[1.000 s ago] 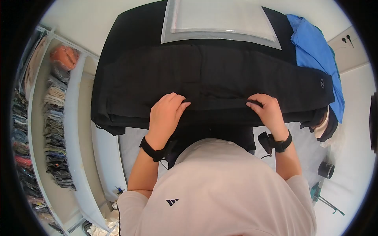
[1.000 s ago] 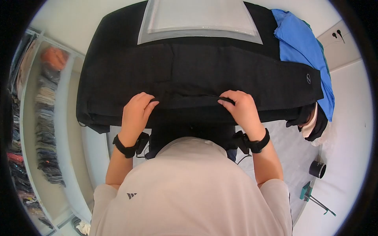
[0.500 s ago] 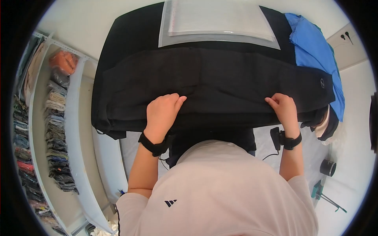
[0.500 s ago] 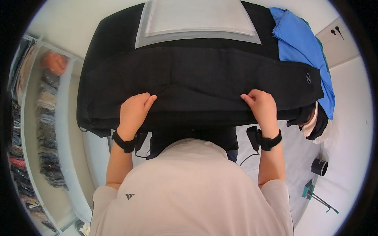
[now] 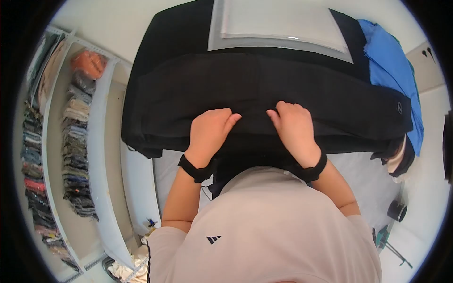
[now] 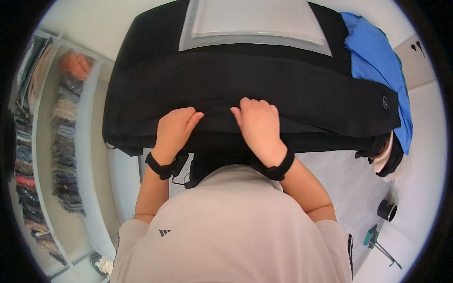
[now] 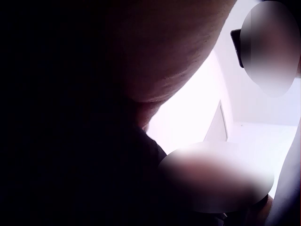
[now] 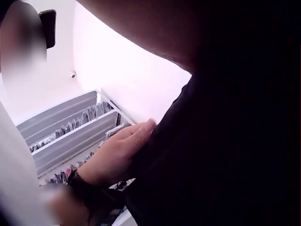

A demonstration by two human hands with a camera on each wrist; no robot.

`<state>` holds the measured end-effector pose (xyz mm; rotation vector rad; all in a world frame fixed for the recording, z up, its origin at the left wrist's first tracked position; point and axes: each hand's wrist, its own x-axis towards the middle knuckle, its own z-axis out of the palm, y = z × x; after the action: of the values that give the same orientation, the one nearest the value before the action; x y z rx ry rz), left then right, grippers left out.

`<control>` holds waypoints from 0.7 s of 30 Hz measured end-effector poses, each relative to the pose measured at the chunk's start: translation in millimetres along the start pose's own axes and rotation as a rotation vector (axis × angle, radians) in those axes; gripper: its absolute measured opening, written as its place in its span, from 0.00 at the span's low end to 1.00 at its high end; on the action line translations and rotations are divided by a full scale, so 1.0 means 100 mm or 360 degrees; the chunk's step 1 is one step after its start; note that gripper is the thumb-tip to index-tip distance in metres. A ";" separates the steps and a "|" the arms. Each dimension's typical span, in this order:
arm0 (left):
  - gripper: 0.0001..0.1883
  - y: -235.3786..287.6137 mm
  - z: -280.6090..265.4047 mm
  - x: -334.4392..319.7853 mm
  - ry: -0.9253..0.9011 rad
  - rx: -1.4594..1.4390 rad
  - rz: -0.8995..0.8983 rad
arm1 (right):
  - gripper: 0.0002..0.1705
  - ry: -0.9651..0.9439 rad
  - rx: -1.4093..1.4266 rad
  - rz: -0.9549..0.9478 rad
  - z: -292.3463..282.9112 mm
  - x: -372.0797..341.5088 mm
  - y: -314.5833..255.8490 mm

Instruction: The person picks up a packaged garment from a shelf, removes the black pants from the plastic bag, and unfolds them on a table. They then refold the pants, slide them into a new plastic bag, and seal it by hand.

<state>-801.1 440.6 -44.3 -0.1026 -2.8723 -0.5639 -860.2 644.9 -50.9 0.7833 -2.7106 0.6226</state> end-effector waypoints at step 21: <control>0.05 -1.70 -1.21 -0.23 -0.0192 -0.0350 -0.0162 | 0.18 -0.0183 -0.0083 0.0181 -0.03 0.08 0.05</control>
<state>-773.4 236.6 -1.9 -0.0257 -2.9336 -0.9229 -869.5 646.8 -47.4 0.6759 -2.8801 0.5445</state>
